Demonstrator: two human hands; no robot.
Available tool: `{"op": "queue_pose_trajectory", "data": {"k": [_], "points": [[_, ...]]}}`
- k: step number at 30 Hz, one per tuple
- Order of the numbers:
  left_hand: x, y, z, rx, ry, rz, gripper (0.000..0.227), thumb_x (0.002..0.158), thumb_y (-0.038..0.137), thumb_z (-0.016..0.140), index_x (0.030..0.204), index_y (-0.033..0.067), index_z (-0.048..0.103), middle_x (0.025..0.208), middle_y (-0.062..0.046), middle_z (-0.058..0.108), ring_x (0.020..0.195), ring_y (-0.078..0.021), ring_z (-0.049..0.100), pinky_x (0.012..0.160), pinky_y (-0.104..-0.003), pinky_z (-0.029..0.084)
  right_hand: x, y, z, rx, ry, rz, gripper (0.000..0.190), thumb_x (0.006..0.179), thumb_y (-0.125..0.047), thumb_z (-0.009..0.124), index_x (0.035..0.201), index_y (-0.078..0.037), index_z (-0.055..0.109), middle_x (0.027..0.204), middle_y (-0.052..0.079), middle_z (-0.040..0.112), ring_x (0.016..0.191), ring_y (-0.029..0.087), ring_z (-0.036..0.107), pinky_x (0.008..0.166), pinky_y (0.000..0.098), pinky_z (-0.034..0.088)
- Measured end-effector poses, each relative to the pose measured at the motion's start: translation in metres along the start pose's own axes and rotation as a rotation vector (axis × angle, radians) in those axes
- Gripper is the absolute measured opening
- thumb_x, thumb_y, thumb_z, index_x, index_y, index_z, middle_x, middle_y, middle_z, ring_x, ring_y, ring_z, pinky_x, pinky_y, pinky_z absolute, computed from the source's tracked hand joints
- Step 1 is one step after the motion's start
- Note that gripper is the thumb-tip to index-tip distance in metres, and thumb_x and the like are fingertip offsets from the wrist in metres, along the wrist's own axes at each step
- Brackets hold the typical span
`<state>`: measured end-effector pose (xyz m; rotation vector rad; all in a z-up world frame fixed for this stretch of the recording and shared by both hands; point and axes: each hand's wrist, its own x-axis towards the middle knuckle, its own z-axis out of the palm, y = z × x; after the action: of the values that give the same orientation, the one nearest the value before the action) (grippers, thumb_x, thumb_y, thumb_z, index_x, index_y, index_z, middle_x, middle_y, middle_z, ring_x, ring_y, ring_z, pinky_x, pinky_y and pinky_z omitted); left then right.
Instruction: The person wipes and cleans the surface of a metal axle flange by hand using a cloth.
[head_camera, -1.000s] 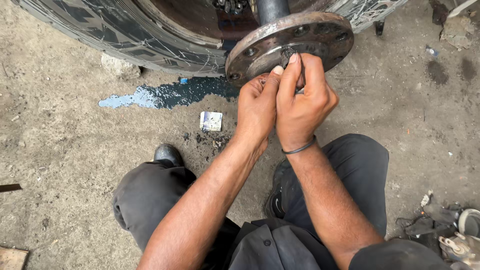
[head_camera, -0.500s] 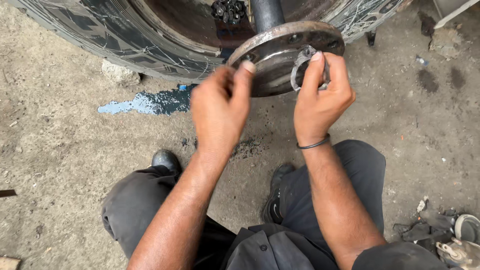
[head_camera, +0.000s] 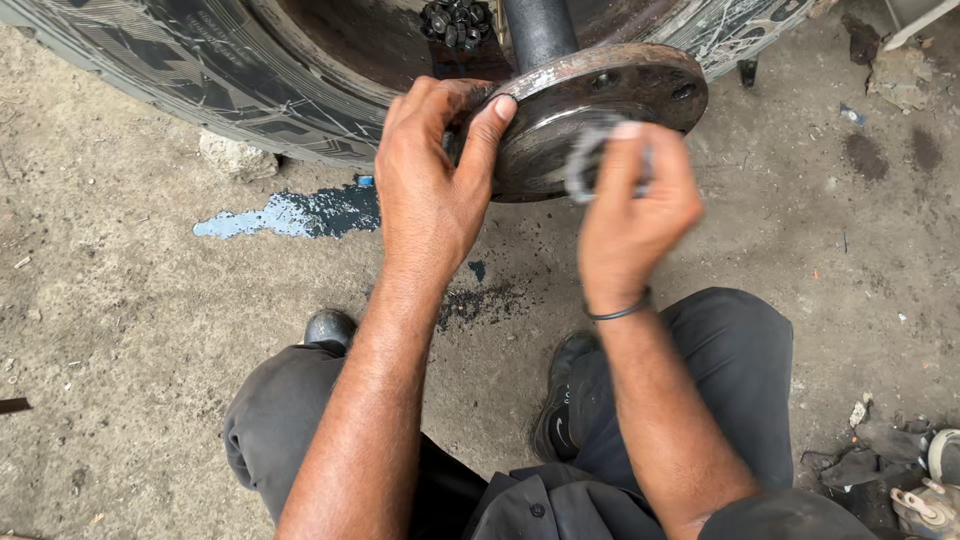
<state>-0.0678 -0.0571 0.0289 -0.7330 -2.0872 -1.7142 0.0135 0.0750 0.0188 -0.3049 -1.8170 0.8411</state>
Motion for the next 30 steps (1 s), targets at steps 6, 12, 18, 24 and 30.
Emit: {"op": "queue_pose_trajectory", "data": {"k": [6, 12, 18, 24, 30], "points": [[0.001, 0.001, 0.000, 0.072, 0.002, 0.022, 0.030, 0.104, 0.029, 0.071, 0.110, 0.0003, 0.074, 0.099, -0.008, 0.067, 0.098, -0.0230, 0.063, 0.086, -0.039, 0.051, -0.011, 0.010, 0.003, -0.018, -0.015, -0.061, 0.018, 0.113, -0.013, 0.060, 0.107, 0.000, 0.070, 0.091, 0.000, 0.069, 0.083, 0.007, 0.063, 0.071, 0.0288, 0.051], [-0.001, 0.004, 0.003, 0.142, -0.032, -0.059, 0.029, 0.103, 0.031, 0.070, 0.107, 0.0018, 0.074, 0.097, -0.007, 0.066, 0.096, -0.0206, 0.061, 0.084, -0.038, 0.051, 0.004, 0.028, -0.009, 0.043, 0.112, 0.073, 0.021, 0.113, -0.015, 0.062, 0.105, 0.003, 0.068, 0.085, -0.002, 0.060, 0.076, 0.006, 0.050, 0.065, 0.0272, 0.042], [-0.003, 0.001, 0.003, 0.116, -0.035, -0.012, 0.025, 0.107, 0.026, 0.068, 0.107, 0.0004, 0.072, 0.100, -0.007, 0.066, 0.103, -0.0213, 0.062, 0.093, -0.037, 0.052, 0.004, 0.060, -0.020, 0.272, 0.170, 0.336, 0.020, 0.107, -0.014, 0.063, 0.098, 0.002, 0.070, 0.077, -0.004, 0.057, 0.067, 0.003, 0.046, 0.058, 0.0257, 0.036], [-0.002, -0.003, 0.006, 0.009, -0.048, -0.078, 0.025, 0.108, 0.025, 0.065, 0.108, 0.0000, 0.069, 0.103, -0.006, 0.063, 0.100, -0.0160, 0.063, 0.090, -0.031, 0.055, -0.002, 0.070, -0.021, 0.324, 0.149, 0.322, 0.021, 0.110, -0.016, 0.062, 0.098, 0.000, 0.069, 0.076, -0.005, 0.055, 0.068, 0.003, 0.047, 0.060, 0.0252, 0.037], [-0.003, -0.013, 0.007, 0.009, -0.047, -0.073, 0.026, 0.109, 0.026, 0.064, 0.111, 0.0003, 0.069, 0.102, -0.005, 0.060, 0.097, -0.0138, 0.063, 0.087, -0.030, 0.056, 0.000, 0.082, -0.027, 0.539, 0.044, 0.502, 0.021, 0.107, -0.018, 0.063, 0.096, -0.002, 0.068, 0.074, -0.004, 0.055, 0.064, 0.003, 0.046, 0.055, 0.0239, 0.034]]}}
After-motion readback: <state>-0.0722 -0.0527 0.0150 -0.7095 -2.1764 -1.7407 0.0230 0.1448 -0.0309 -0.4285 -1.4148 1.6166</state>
